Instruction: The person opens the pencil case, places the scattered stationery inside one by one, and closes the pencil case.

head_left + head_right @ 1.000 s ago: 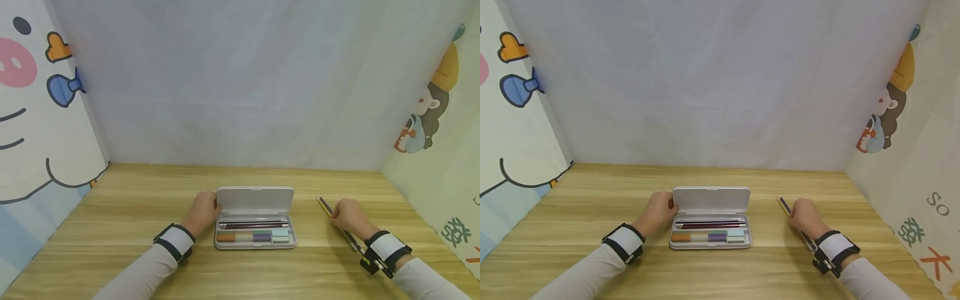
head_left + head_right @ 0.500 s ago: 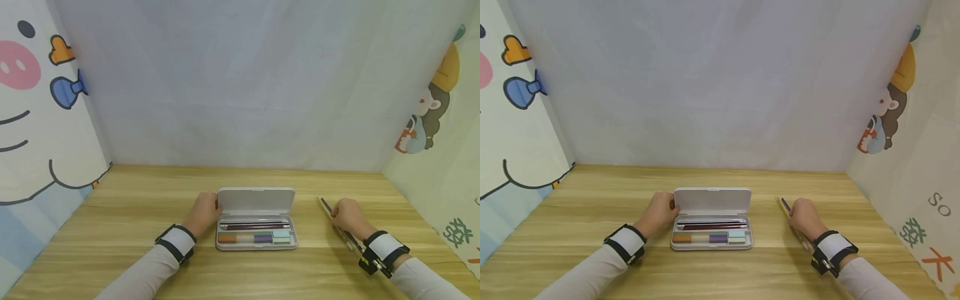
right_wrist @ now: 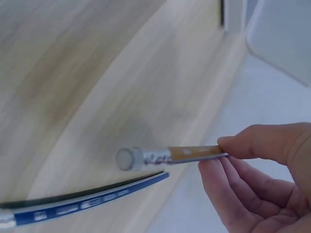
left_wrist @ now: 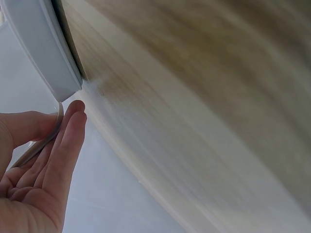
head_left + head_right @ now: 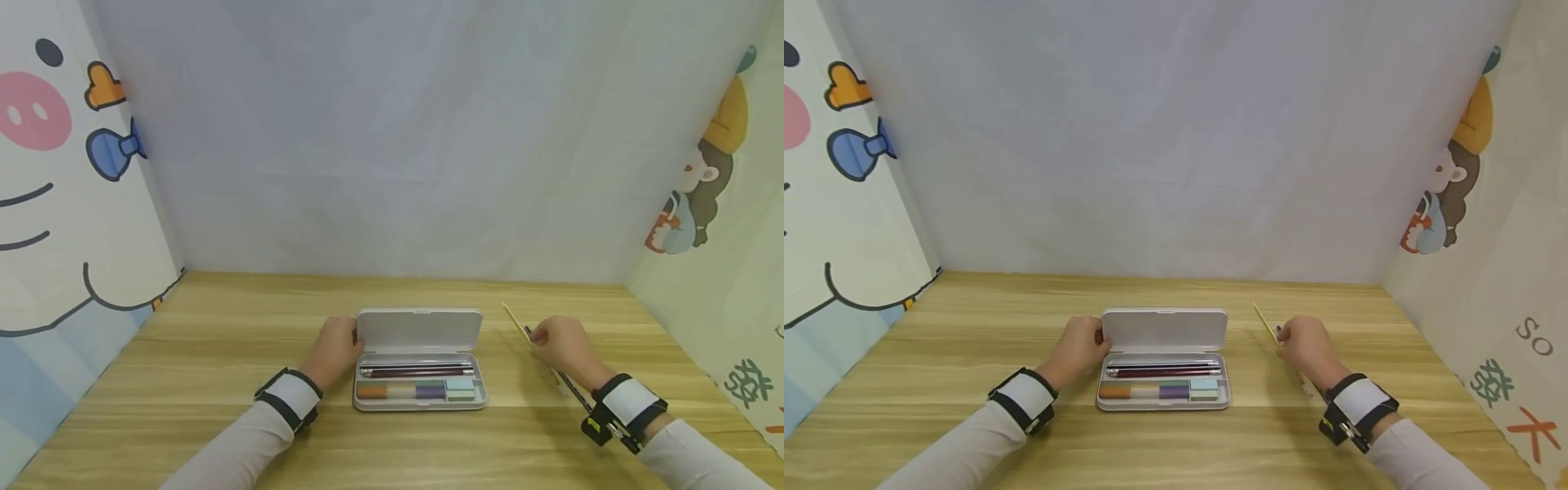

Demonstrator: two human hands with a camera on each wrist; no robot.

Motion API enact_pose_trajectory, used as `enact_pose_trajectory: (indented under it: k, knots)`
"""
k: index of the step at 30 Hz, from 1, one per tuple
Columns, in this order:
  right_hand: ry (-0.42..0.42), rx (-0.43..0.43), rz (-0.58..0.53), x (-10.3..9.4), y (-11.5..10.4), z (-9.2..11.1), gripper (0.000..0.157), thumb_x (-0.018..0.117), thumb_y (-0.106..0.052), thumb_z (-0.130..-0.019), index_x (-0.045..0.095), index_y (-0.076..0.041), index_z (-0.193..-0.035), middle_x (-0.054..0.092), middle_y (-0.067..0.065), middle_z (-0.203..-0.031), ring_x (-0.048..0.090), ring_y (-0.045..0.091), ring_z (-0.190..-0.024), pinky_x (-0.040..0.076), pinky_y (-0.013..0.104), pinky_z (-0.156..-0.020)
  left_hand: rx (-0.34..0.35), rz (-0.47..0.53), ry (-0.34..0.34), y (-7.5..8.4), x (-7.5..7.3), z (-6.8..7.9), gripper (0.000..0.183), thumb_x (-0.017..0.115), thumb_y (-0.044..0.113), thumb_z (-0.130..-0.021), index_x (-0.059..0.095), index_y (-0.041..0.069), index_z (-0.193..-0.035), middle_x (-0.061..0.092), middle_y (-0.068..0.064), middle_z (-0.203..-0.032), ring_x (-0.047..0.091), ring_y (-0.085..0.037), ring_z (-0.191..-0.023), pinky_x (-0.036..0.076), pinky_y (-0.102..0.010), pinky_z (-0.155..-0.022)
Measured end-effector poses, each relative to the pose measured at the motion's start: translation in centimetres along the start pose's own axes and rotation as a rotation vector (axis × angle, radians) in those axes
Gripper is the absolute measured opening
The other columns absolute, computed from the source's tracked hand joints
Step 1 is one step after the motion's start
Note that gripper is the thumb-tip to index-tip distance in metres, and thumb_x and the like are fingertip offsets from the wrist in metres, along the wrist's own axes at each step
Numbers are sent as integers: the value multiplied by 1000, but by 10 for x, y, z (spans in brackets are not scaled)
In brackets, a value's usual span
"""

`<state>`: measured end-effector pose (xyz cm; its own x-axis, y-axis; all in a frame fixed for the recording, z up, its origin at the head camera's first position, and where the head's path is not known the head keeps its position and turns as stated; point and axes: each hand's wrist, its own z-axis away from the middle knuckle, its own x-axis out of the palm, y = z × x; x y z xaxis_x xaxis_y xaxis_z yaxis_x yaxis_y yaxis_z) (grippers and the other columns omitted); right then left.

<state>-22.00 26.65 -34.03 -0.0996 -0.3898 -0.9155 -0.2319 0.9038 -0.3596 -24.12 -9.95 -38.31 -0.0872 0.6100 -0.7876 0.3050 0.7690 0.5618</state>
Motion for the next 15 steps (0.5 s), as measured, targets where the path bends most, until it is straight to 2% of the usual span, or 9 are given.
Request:
enact_pose_trajectory:
  k: [6, 15]
  knots:
    - [30, -33, -36, -2, -18, -2, 15, 64, -7, -73, 66, 1, -86, 65, 9, -75, 58, 18, -68, 51, 35, -59, 3, 3, -1, 0, -1, 1, 8, 60, -2, -74, 58, 2, -67, 51, -2, -55, 45, -13, -50, 38, -25, -44]
    - [111, -123, -34, -4, -35, -7, 14, 63, -4, -71, 67, 0, -84, 65, 7, -71, 57, 16, -64, 50, 35, -57, -1, -19, -1, 1, -1, -1, 14, 60, -2, -74, 54, 4, -63, 48, -2, -54, 44, -13, -48, 35, -25, -43]
